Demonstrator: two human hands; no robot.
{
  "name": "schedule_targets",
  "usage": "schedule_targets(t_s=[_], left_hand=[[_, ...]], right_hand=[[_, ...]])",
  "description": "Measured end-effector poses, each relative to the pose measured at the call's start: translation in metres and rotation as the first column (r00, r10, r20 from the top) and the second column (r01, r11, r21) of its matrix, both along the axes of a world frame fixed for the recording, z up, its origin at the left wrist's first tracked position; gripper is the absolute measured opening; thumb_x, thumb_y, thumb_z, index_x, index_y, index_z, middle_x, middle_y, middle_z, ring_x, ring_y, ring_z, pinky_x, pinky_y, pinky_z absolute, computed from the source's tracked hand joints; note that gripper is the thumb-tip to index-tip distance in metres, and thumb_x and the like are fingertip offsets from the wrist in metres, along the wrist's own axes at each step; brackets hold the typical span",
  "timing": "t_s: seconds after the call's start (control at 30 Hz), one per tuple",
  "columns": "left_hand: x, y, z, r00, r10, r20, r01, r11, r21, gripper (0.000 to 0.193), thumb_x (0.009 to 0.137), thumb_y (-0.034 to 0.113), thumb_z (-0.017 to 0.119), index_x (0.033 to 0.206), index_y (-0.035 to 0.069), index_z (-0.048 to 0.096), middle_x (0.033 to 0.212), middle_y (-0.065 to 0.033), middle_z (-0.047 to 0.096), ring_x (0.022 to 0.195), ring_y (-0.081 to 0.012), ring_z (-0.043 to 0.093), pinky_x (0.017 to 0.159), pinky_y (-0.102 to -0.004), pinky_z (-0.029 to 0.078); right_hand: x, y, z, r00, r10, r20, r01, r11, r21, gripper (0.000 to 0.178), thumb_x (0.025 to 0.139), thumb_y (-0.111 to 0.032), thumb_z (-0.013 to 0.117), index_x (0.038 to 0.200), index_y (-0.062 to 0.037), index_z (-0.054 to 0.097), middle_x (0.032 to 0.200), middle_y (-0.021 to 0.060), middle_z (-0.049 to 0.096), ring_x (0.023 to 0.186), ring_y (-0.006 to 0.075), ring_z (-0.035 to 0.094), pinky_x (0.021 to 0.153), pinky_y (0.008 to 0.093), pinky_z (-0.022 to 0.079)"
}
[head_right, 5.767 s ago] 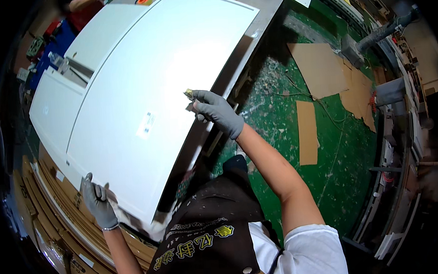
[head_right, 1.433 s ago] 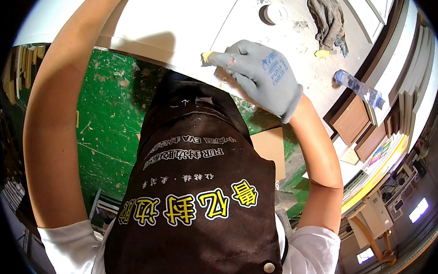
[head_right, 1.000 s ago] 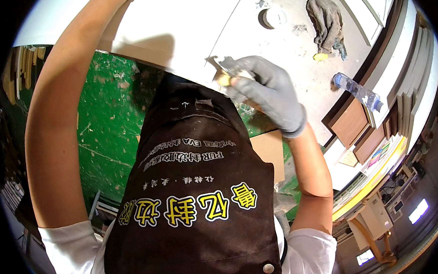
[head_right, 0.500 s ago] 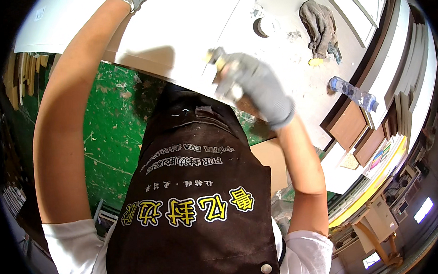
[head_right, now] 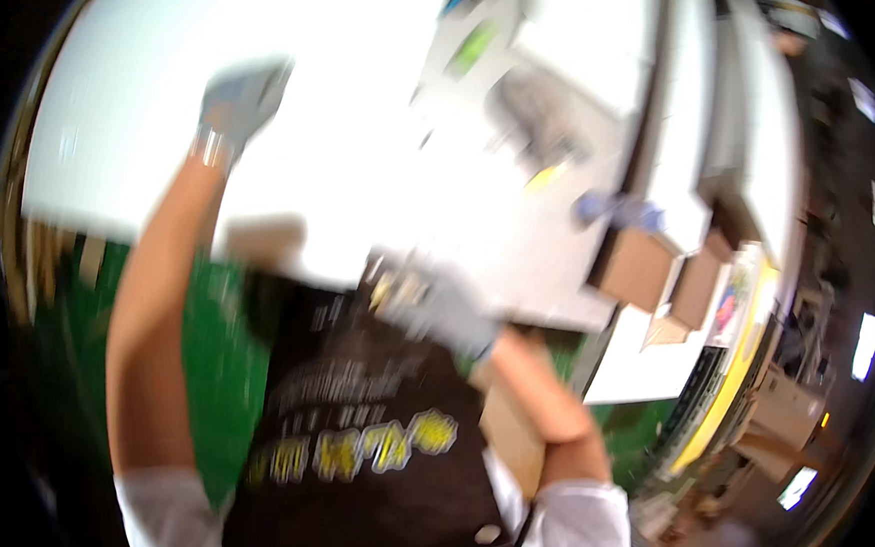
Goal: The person uses a utility knife to trim the edges of a white rectangular board. They repeatedly scrape along the edges to remove excess material, then wipe the surface with a cloth. The person flips the board over to work on different sides.
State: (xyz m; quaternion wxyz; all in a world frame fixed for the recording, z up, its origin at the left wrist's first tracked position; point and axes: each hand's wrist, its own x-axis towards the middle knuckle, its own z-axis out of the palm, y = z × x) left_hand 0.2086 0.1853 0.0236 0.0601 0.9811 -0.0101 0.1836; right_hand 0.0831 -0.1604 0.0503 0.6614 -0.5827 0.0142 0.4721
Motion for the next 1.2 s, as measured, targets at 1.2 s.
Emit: schedule_targets(t_s=[1.2], left_hand=[[-0.009, -0.008, -0.011, 0.977, -0.191, 0.093, 0.203, 0.967, -0.156, 0.013, 0.089, 0.017, 0.057, 0.095, 0.013, 0.068, 0.086, -0.0106, 0.071, 0.076, -0.0295, 0.068, 0.069, -0.0406, 0.054]], right_hand=[[-0.002, -0.038, -0.057, 0.797, -0.455, 0.397, 0.579, 0.763, -0.288, 0.039, 0.099, -0.016, 0.055, 0.135, -0.0027, 0.05, 0.105, 0.0025, 0.061, 0.085, 0.0068, 0.057, 0.057, 0.0166, 0.038]])
